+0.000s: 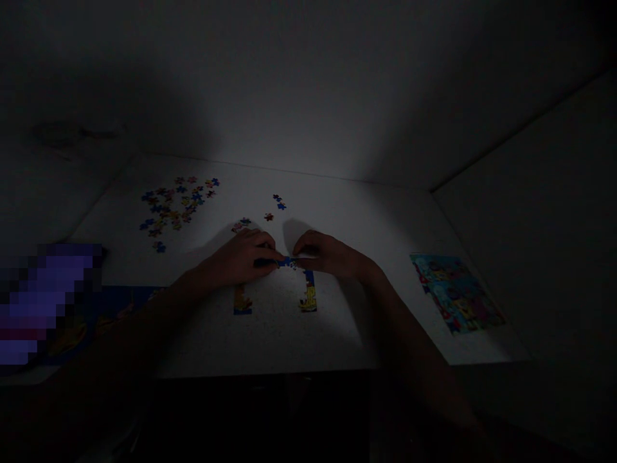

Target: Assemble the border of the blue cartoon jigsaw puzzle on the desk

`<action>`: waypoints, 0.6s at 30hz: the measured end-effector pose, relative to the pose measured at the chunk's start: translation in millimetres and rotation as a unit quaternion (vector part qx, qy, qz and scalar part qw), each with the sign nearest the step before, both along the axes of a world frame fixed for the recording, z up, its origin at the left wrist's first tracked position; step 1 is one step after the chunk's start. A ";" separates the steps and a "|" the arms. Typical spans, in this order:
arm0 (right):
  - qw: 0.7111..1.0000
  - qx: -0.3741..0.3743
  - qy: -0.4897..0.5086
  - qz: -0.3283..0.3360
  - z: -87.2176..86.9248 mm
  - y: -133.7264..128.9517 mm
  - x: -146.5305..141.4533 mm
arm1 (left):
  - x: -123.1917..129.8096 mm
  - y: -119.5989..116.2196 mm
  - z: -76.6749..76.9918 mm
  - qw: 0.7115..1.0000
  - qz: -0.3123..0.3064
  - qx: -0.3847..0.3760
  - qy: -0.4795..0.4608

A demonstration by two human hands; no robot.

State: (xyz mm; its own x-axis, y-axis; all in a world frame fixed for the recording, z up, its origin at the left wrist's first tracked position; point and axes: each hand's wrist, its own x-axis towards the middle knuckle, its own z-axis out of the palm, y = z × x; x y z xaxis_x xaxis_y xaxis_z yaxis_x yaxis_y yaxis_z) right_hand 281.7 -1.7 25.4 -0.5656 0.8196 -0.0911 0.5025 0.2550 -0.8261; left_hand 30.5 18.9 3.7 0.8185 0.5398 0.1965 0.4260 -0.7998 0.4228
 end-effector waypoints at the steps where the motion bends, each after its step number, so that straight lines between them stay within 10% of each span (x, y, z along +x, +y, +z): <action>1: 1.000 -0.002 -0.006 0.013 0.4 0.0 1.2 | -0.2 0.1 -0.7 1.000 -0.001 0.004 -0.001; 18: 0.999 -0.025 -0.043 0.009 2.9 -0.6 -3.6 | 4.1 -6.9 0.9 1.000 -0.007 0.027 0.010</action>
State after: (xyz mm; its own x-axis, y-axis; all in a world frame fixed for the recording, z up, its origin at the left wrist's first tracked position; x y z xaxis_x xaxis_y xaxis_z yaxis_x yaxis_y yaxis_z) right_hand 278.1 -2.3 28.3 -0.5689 0.8023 -0.1806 0.5674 0.2240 -0.7924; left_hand 34.6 12.0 4.6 0.8296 0.5180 0.2084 0.4232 -0.8269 0.3704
